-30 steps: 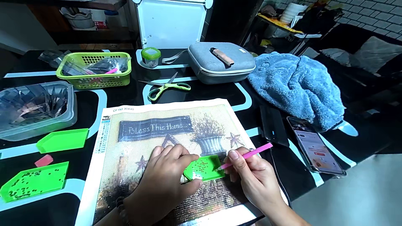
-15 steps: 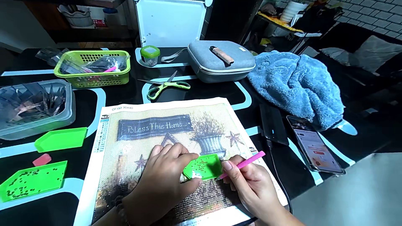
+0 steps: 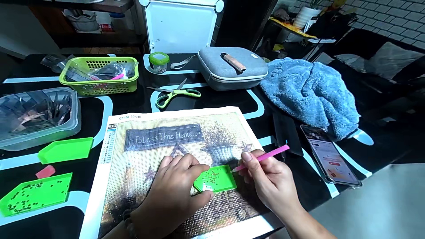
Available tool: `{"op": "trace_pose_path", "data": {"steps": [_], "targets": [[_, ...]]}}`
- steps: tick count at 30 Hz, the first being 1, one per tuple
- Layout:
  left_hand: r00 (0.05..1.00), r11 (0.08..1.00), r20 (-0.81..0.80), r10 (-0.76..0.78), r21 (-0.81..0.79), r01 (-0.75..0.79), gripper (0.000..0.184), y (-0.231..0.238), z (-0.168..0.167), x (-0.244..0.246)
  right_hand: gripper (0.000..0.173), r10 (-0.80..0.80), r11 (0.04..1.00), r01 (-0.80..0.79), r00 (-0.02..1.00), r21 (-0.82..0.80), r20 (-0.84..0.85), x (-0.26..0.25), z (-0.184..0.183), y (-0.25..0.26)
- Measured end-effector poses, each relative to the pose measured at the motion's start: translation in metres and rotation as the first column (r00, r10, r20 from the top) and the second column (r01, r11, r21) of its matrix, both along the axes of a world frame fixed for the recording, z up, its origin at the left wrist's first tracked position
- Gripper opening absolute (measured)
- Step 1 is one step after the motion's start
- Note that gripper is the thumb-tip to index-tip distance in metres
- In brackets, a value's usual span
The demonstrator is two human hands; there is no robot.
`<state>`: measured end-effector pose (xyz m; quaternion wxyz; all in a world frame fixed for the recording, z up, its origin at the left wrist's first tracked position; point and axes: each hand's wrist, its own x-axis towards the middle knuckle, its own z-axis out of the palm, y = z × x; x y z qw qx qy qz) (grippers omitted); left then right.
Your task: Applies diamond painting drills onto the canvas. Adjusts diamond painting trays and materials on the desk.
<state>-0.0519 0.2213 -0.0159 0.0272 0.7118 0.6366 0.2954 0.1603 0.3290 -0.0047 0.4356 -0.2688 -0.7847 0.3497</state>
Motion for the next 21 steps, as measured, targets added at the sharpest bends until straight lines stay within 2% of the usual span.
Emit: {"op": "trace_pose_path", "data": {"steps": [3, 9, 21], "targets": [[1.0, 1.0, -0.011, 0.004, 0.015, -0.004, 0.042, 0.0, -0.001, 0.0, 0.028, -0.02, 0.999, 0.018, 0.999, 0.033, 0.044, -0.005, -0.001, 0.003], [1.0, 1.0, -0.004, -0.001, 0.029, 0.001, 0.042, 0.0, -0.002, 0.0, 0.03, 0.089, 0.996, -0.089, 0.995, -0.005, 0.041, -0.011, -0.007, -0.006], [1.0, 0.999, -0.015, 0.002, 0.033, -0.002, 0.042, 0.0, -0.002, 0.001, 0.029, 0.066, 0.998, -0.066, 0.997, 0.007, 0.036, -0.014, -0.008, -0.005]]}}
